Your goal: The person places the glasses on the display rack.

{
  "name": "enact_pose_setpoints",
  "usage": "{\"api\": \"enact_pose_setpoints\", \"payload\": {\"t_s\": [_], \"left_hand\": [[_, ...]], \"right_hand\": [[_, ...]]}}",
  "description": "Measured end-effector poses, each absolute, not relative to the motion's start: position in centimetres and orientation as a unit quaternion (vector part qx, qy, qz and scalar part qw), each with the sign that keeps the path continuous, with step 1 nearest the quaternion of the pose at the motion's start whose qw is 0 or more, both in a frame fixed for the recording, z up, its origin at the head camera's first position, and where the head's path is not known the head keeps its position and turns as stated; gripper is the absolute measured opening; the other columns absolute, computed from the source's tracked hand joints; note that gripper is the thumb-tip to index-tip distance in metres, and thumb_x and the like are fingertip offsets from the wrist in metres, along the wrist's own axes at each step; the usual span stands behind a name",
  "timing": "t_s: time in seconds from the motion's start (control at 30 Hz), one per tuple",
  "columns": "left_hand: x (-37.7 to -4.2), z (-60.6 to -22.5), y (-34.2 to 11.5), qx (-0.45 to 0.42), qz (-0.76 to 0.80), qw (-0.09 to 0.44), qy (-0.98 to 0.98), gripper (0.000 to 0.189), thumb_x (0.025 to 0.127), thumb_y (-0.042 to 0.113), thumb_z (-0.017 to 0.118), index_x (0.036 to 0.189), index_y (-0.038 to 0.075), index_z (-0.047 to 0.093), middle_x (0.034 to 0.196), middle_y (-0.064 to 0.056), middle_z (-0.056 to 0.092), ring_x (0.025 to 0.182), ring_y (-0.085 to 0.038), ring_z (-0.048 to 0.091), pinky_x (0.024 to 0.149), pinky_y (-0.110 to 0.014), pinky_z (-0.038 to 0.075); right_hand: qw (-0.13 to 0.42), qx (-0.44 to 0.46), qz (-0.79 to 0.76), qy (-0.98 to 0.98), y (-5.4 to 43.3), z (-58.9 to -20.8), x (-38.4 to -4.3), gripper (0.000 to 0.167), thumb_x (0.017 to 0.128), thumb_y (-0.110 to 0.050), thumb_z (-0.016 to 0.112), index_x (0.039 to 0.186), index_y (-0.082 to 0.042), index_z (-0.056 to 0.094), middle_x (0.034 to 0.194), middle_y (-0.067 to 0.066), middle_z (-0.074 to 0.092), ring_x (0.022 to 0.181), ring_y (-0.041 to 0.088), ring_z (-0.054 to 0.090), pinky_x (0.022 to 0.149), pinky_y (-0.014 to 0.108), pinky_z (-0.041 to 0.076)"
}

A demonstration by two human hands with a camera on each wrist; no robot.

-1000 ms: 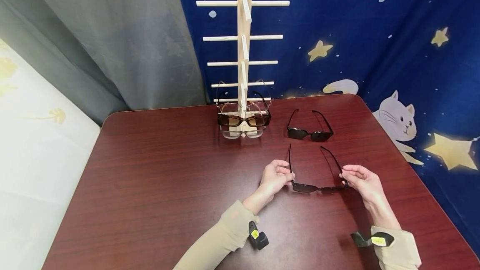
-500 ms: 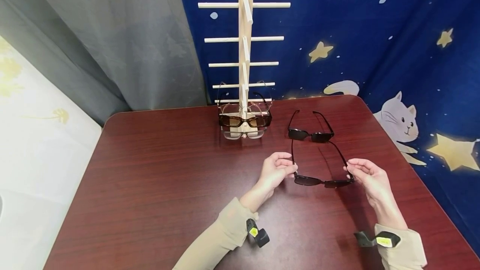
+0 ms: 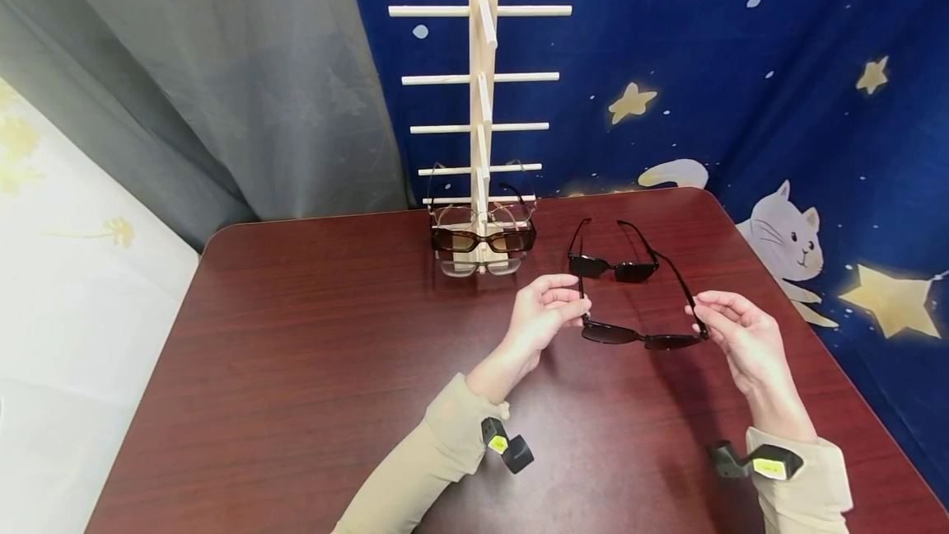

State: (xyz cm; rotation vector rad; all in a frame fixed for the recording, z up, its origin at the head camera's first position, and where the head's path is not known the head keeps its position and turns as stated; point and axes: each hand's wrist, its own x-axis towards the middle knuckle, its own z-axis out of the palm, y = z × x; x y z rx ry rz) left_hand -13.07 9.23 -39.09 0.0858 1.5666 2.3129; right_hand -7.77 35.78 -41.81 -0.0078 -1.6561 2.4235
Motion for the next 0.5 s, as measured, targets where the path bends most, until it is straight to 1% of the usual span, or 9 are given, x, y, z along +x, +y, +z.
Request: {"api": "enact_pose_setpoints", "payload": {"t_s": [0.03,0.07,0.17,0.27,0.5], "left_hand": [[-13.2,-38.8,9.2,0.031,0.816,0.172,0.551,0.035,0.078,-0.012,0.065,0.112,-0.009,0.056,0.074,-0.002,0.062,0.062,-0.008,0.062,0.062,-0.025,0.056],[-13.3,-38.5,9.1,0.032,0.817,0.171,0.55,0.035,0.078,-0.012,0.065,0.112,-0.009,0.056,0.074,-0.001,0.062,0.062,-0.007,0.062,0.062,-0.025,0.056],[-13.6,-37.6,8.9,0.036,0.818,0.171,0.547,0.038,0.079,-0.013,0.064,0.115,-0.011,0.054,0.073,-0.001,0.062,0.062,-0.007,0.062,0.063,-0.026,0.057],[-13.8,-36.7,8.5,0.038,0.821,0.168,0.544,0.038,0.079,-0.013,0.064,0.115,-0.01,0.055,0.073,-0.001,0.062,0.062,-0.008,0.062,0.064,-0.027,0.057],[-14.3,-35.0,7.3,0.05,0.828,0.155,0.536,0.038,0.08,-0.013,0.063,0.116,-0.008,0.055,0.075,0.0,0.062,0.063,-0.007,0.063,0.061,-0.022,0.055]], "right_hand": [[0.105,-0.008,0.82,-0.562,35.0,-40.7,-7.6,0.021,0.084,0.014,0.059,0.096,0.0,0.069,0.089,0.007,0.071,0.08,0.015,0.069,0.064,0.022,0.056],[0.107,-0.009,0.825,-0.555,34.4,-39.8,-7.5,0.022,0.084,0.016,0.057,0.094,0.0,0.069,0.088,0.007,0.071,0.079,0.015,0.069,0.063,0.021,0.056],[0.109,-0.008,0.83,-0.547,33.6,-38.3,-7.6,0.026,0.085,0.019,0.052,0.092,0.0,0.069,0.087,0.007,0.071,0.078,0.015,0.069,0.062,0.021,0.056],[0.112,-0.003,0.829,-0.548,33.4,-37.4,-8.0,0.025,0.085,0.019,0.053,0.092,0.001,0.069,0.087,0.007,0.071,0.078,0.015,0.069,0.062,0.021,0.056],[0.117,0.023,0.826,-0.551,32.6,-36.1,-9.3,0.022,0.085,0.018,0.054,0.093,0.003,0.068,0.087,0.008,0.07,0.079,0.016,0.069,0.062,0.021,0.056]]}}
